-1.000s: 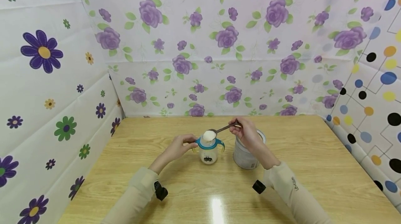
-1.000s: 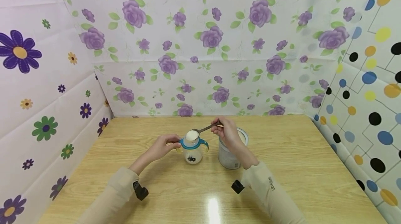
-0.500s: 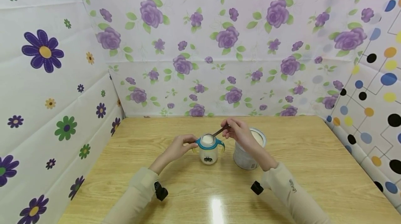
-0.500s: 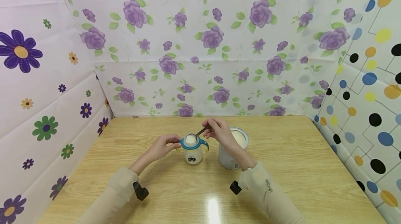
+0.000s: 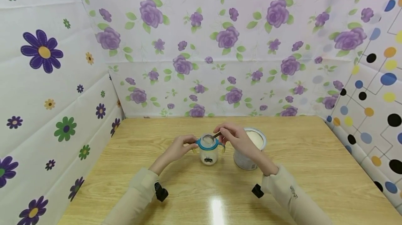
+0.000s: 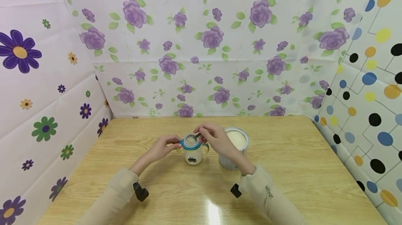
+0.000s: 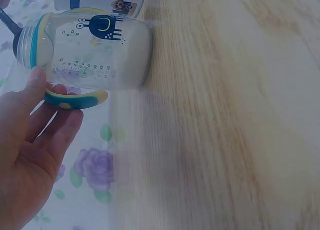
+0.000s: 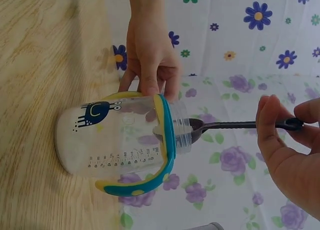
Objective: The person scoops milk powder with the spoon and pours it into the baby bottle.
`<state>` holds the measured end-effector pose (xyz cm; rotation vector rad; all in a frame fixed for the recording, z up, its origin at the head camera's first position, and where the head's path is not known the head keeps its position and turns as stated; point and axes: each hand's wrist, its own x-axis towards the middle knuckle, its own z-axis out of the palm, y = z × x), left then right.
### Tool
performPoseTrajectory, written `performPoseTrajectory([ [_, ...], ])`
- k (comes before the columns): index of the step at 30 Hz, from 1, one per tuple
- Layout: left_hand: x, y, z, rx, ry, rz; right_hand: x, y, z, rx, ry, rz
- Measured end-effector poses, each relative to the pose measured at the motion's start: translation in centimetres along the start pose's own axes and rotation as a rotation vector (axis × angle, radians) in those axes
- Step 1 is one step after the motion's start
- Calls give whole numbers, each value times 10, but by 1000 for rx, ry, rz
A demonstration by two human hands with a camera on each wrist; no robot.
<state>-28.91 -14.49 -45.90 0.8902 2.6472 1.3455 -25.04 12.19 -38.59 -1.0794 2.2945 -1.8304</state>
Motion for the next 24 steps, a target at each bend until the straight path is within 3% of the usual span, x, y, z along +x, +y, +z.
performPoseTrajectory([
  [11, -1, -1, 1, -28, 11, 26, -5, 2, 6, -209, -26, -227],
  [19, 0, -1, 2, 0, 11, 25, -15, 4, 10, -507, -101, -390],
  [24, 0, 3, 2, 3, 8, 13, -20, 5, 9, -614, -129, -451],
])
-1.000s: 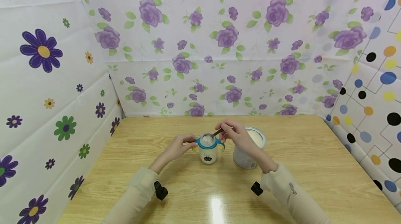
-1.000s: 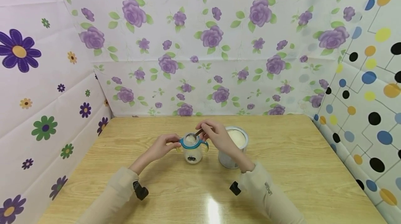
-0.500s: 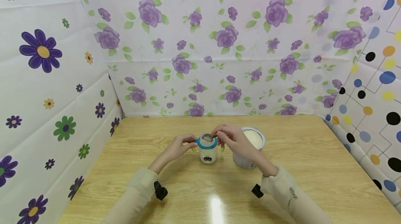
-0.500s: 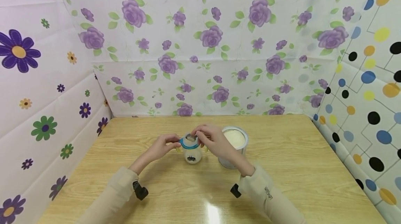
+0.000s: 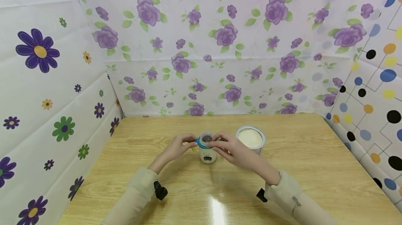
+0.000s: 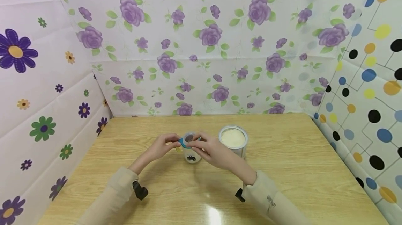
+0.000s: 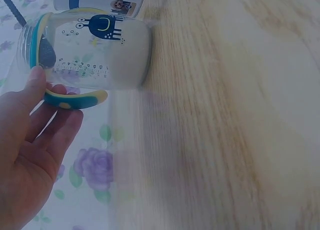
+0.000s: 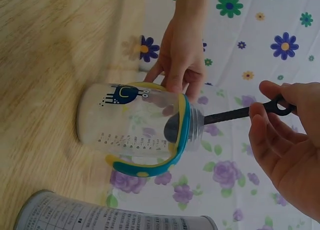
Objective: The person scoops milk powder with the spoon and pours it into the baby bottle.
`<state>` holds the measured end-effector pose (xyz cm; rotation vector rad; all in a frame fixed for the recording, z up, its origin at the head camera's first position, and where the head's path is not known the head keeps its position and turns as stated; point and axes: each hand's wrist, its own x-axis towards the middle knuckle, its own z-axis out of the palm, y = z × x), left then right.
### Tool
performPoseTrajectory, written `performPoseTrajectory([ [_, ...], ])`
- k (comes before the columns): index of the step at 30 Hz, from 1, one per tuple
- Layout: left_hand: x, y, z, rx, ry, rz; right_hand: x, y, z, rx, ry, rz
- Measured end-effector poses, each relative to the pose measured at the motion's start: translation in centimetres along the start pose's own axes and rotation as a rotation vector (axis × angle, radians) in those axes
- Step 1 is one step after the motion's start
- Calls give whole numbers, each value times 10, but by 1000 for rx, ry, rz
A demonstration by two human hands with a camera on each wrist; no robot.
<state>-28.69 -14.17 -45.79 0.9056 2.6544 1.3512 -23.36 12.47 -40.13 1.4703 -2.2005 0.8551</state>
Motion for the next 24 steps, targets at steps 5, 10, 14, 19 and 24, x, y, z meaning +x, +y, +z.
performPoseTrajectory([
  [5, 1, 1, 0, 3, 5, -8, 0, -1, -3, -74, 27, -20],
  [10, 0, -3, 0, 11, 9, 2, -1, -3, -4, -214, 77, -36],
  [14, 0, -6, 0, 10, -1, -3, -1, -3, -5, -293, 107, -25],
  [19, 0, -6, -1, 9, -5, 6, 0, 1, -8, -286, 193, -30],
  [24, 0, -5, -2, 11, -6, 10, 3, 5, -11, -260, 247, -31],
])
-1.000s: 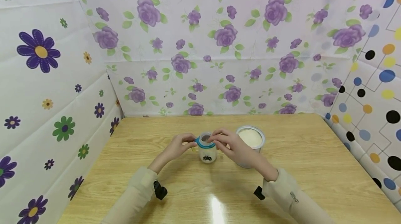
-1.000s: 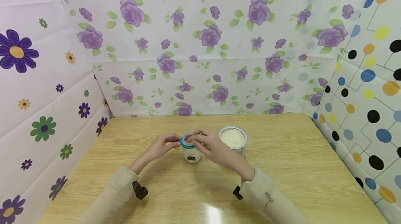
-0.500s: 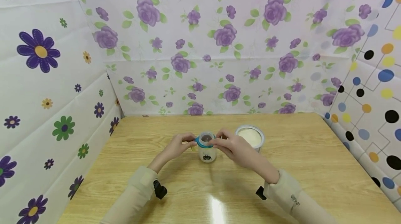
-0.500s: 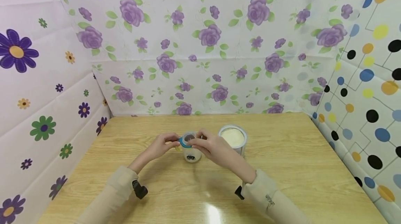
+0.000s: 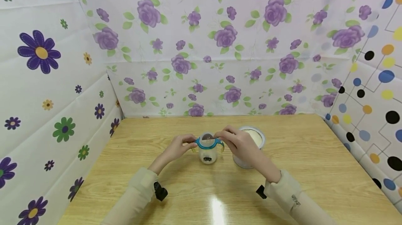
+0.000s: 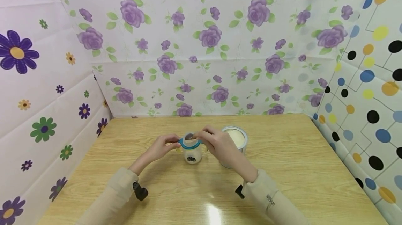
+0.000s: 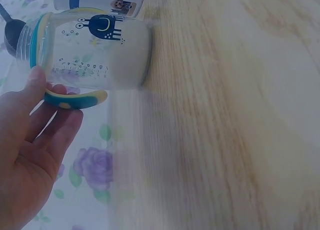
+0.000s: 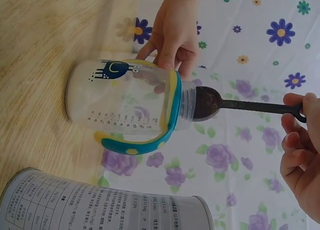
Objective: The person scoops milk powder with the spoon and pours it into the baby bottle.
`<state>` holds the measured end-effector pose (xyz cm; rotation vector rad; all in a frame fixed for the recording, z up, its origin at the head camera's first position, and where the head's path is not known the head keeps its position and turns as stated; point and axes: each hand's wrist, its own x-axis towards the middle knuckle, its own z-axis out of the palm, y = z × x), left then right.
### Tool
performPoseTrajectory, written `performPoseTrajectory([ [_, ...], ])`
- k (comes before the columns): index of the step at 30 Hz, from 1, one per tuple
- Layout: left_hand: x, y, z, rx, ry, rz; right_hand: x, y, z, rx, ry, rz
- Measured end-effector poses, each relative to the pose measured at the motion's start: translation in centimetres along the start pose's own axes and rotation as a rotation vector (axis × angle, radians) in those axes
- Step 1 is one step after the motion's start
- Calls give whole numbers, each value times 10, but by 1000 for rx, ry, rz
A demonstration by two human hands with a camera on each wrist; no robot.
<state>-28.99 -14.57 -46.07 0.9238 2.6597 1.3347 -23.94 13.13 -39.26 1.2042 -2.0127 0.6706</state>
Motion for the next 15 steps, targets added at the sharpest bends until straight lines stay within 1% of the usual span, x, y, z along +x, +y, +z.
performPoseTrajectory([
  [5, 0, 1, 0, -13, 2, -4, 2, 3, 0, 53, 38, 42],
  [7, -2, 11, -2, -18, -1, -8, 2, 4, 1, 65, 72, 59],
  [10, -2, 12, -1, -24, -3, -15, 1, 7, 3, 94, 123, 110],
  [12, -1, 12, -1, -23, -1, -17, 0, 10, 5, 108, 163, 153],
  [14, 1, 3, 2, -23, 6, -16, -2, 14, 6, 119, 195, 205],
  [15, 1, 2, 2, -23, 9, -15, -2, 15, 7, 124, 213, 227],
])
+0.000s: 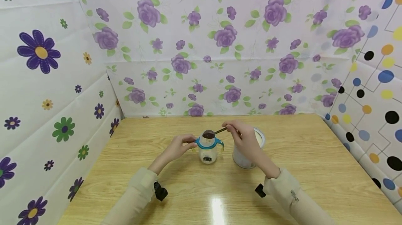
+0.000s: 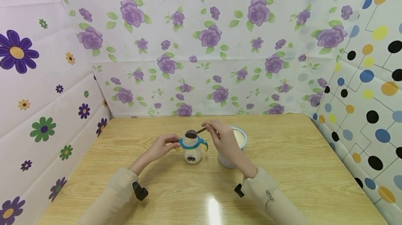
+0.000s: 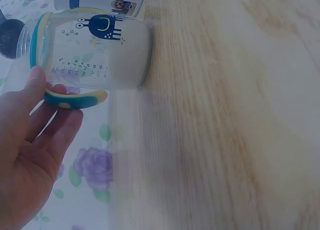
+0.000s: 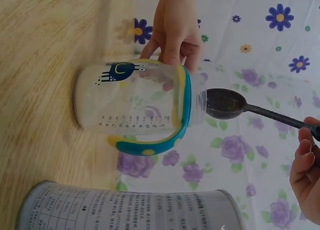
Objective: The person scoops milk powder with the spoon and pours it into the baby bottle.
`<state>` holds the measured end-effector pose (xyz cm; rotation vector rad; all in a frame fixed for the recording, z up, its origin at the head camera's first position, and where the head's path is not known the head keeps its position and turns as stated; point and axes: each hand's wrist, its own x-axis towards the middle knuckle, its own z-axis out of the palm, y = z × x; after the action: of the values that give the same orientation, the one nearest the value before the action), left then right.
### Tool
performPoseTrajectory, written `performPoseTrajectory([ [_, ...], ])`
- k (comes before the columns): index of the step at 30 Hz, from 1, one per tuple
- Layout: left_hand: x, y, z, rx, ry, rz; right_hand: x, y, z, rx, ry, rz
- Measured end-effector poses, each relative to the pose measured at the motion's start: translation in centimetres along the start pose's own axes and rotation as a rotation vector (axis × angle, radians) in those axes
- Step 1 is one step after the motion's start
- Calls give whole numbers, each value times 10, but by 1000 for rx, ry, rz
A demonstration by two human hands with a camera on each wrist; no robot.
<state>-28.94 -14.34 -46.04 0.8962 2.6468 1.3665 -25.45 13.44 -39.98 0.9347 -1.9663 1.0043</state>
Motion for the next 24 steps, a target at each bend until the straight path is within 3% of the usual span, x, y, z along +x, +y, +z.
performPoseTrajectory([
  [6, 0, -2, 0, 3, -2, -8, -1, 5, 2, 76, 68, 148],
  [14, 1, -3, 0, 16, 5, -1, 1, -2, 0, 160, 80, 309],
  [20, 1, -3, 0, 21, -3, -15, 10, -22, -11, 207, 72, 392],
  [24, 1, -2, 0, 23, -6, -22, 10, -23, -13, 228, 80, 422],
])
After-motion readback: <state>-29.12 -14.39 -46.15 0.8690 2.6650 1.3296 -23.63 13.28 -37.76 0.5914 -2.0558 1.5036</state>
